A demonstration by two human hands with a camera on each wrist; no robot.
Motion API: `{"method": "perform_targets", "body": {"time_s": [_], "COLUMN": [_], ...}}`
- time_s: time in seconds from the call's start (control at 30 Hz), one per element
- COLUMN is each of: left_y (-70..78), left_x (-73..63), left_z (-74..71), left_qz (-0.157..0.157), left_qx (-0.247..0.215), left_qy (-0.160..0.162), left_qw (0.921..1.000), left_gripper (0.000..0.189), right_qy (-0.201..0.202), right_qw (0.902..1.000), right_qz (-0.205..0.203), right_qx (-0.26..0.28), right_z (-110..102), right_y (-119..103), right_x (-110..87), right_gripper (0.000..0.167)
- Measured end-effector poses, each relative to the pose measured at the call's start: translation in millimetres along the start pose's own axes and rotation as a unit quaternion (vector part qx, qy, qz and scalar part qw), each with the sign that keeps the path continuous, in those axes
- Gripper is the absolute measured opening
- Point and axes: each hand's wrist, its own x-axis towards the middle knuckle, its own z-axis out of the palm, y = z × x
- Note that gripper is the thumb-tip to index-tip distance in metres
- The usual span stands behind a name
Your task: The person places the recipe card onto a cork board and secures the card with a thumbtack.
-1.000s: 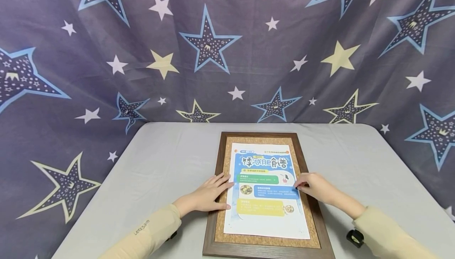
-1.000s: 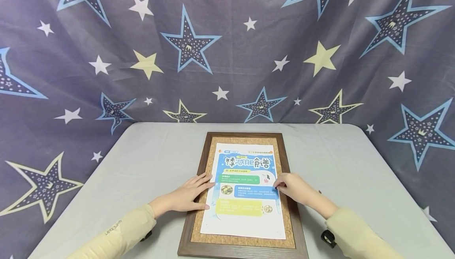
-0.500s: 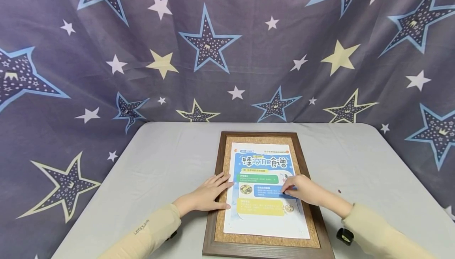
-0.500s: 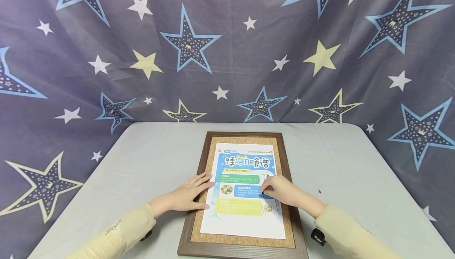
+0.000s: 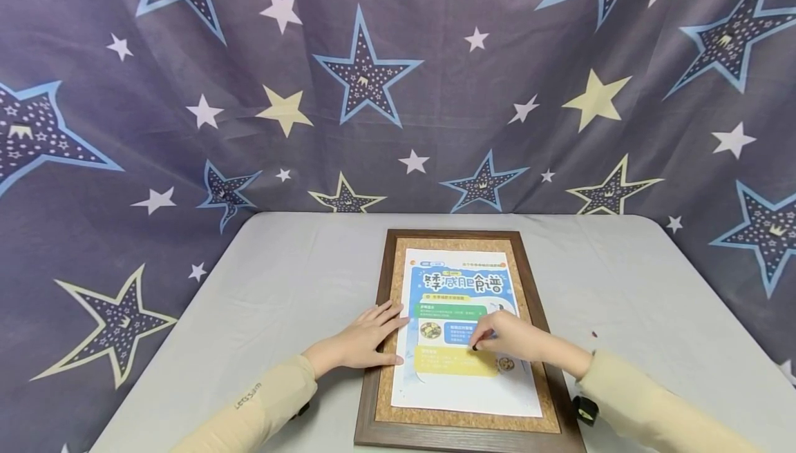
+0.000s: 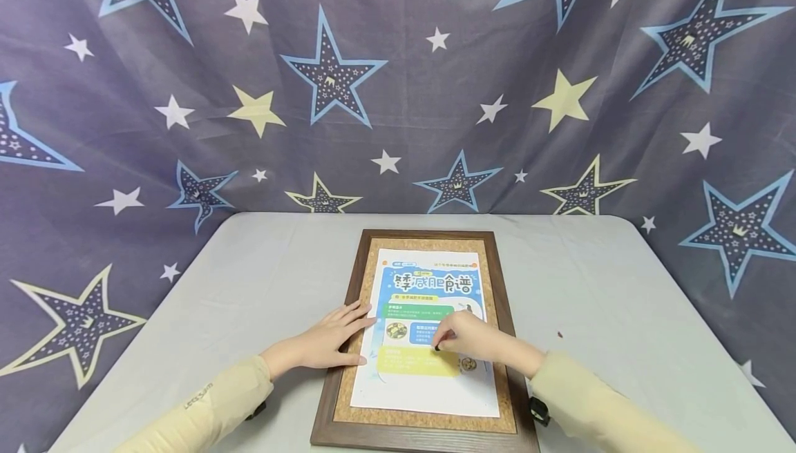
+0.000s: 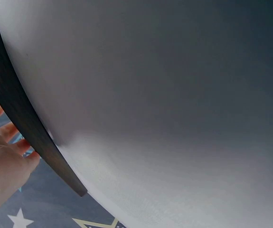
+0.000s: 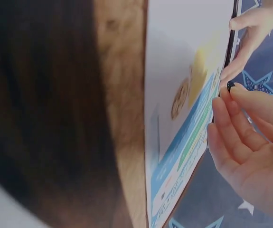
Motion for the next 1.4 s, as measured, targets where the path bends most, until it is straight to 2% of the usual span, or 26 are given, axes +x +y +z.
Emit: {"method": "perform_targets", "body": {"time_s": [0.3,0.6,0.8,0.97,1.4], "left_y": [1.7,2.7,1.9,2.4,1.8], "left_x": [-0.3,0.2,0.4,0.0,-0.1], "left_z": [-2.9,-2.8,-2.3,-2.8,-2.3], "left_qz": [-0.003,-0.006,-0.005,-0.006,-0.006], "left_qx": [0.002,0.004,0.005,0.004,0.0], "left_qy": [-0.004,-0.005,-0.003,-0.002,-0.003], "left_qw": [1.0,1.0,1.0,1.0,1.0], "left_gripper": [0.071,0.07,0.071,0.071,0.071], "right_qy": [-0.028,-0.062,-0.078,-0.09,-0.101], "right_qw": [0.9994,0.9955,0.9951,0.9936,0.9925], "right_qz": [-0.018,-0.014,-0.03,-0.033,-0.044], "right_qx": [0.009,0.07,0.054,0.061,0.053], "right_z": [12,25,32,37,46], "right_y": [-10,-22,-30,-36,-48], "right_x": [13.2,22.7,29.5,34.7,43.0], "right_gripper": [0.01,0.01,0.009,0.009,0.008]}}
